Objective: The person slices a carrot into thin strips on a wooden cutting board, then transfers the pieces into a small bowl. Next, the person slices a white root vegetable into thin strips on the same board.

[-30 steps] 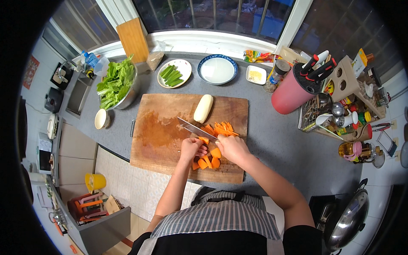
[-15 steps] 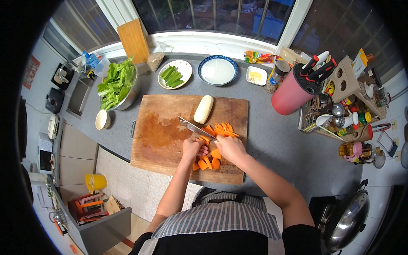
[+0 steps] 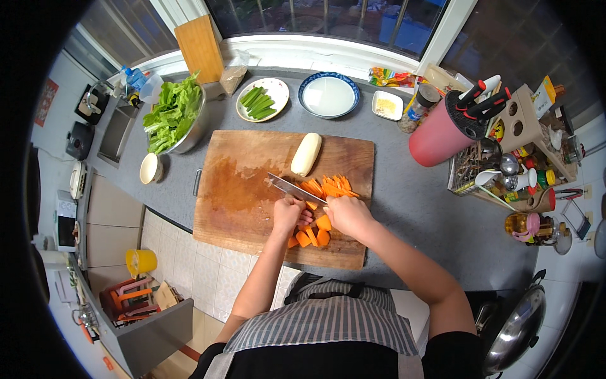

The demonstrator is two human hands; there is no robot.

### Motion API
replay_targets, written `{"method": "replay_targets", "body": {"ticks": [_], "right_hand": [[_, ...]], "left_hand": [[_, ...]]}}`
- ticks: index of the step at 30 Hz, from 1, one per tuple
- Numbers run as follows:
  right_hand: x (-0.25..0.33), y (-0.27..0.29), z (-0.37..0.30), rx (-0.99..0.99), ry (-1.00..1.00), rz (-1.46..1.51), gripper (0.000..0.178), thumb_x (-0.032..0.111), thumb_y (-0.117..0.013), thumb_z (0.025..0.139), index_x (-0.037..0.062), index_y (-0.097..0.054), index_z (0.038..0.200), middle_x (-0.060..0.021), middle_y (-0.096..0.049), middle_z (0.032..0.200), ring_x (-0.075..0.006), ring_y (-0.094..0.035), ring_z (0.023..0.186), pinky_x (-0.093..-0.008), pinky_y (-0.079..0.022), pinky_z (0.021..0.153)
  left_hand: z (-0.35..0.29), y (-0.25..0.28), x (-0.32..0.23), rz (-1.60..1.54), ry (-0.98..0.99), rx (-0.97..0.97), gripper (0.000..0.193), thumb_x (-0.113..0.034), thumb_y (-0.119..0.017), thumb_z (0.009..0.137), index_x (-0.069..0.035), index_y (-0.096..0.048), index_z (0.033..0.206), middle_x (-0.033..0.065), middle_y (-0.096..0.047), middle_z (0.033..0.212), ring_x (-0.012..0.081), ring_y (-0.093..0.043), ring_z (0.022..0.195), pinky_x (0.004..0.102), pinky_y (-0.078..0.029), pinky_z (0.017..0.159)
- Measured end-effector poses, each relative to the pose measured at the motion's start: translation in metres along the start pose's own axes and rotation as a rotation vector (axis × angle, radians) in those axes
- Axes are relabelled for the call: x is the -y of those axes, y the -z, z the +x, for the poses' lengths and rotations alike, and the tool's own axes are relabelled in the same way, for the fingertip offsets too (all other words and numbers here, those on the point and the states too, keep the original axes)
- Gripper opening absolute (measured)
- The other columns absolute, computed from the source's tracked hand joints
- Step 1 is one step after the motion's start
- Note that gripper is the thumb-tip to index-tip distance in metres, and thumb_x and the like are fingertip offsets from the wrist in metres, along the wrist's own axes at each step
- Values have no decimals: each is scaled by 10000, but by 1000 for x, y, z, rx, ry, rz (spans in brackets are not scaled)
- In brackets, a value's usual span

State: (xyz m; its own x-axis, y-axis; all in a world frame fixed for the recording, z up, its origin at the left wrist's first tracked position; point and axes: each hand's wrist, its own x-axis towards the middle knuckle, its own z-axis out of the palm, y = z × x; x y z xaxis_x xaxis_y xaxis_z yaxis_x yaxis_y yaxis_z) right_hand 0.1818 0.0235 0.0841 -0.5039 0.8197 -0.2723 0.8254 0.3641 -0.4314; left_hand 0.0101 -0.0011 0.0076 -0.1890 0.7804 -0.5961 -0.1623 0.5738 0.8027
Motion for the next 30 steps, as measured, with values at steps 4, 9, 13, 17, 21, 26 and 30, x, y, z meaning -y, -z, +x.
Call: {"method": "replay_targets", "body": {"ticks": [4, 9, 13, 17, 21, 26, 30], "right_hand": [[-2, -20, 15, -81, -30, 97, 233, 266, -525, 921, 41, -582, 899, -202, -649, 772, -380, -646, 750, -482, -513, 675], [-1, 0, 20, -86, -116, 146, 256, 290, -519, 928, 45, -591, 934, -201, -651, 791, -385, -643, 763, -484, -514, 685], [0, 10, 14, -50, -44, 92, 249, 284, -516, 928, 50, -598, 952, -195, -655, 803, -381, -642, 774, -482, -513, 696], [6, 9, 12, -24, -49, 70, 242, 274, -515, 927, 46, -596, 937, -188, -658, 806, -377, -643, 781, -482, -512, 700], [6, 8, 12, -24, -32, 58, 233, 262, -519, 924, 41, -592, 921, -186, -657, 795, -373, -644, 779, -480, -512, 699], [8, 6, 14, -19, -9, 22, 222, 247, -524, 920, 35, -591, 911, -188, -652, 778, -372, -644, 769, -481, -509, 686], [4, -6, 19, -10, -17, -4, 218, 236, -527, 917, 27, -590, 911, -184, -652, 771, -373, -643, 763, -488, -505, 673]], "left_hand": [[-2, 1, 1, -13, 18, -27, 148, -43, -507, 867, 43, -570, 764, 144, -640, 659, 181, -613, 476, 267, -504, 427], [0, 13, -6, -70, 22, 29, 142, -60, -539, 876, 31, -593, 782, 127, -645, 658, 162, -616, 487, 249, -491, 423], [0, 18, -5, -41, 13, 20, 144, -69, -553, 873, 33, -603, 785, 111, -643, 647, 151, -610, 479, 248, -474, 405], [2, 11, -5, 1, 12, 34, 131, -55, -560, 864, 35, -617, 787, 117, -649, 655, 149, -615, 480, 246, -479, 403], [4, 7, -5, 37, 15, 20, 120, -51, -572, 856, 37, -621, 790, 118, -654, 664, 151, -618, 480, 245, -494, 415], [6, 7, -6, 49, 34, 17, 118, -50, -578, 852, 41, -618, 789, 119, -653, 664, 159, -623, 485, 252, -504, 424], [8, 4, -5, 47, 31, 20, 116, -48, -575, 853, 38, -611, 784, 118, -649, 659, 164, -622, 485, 256, -504, 427]]}}
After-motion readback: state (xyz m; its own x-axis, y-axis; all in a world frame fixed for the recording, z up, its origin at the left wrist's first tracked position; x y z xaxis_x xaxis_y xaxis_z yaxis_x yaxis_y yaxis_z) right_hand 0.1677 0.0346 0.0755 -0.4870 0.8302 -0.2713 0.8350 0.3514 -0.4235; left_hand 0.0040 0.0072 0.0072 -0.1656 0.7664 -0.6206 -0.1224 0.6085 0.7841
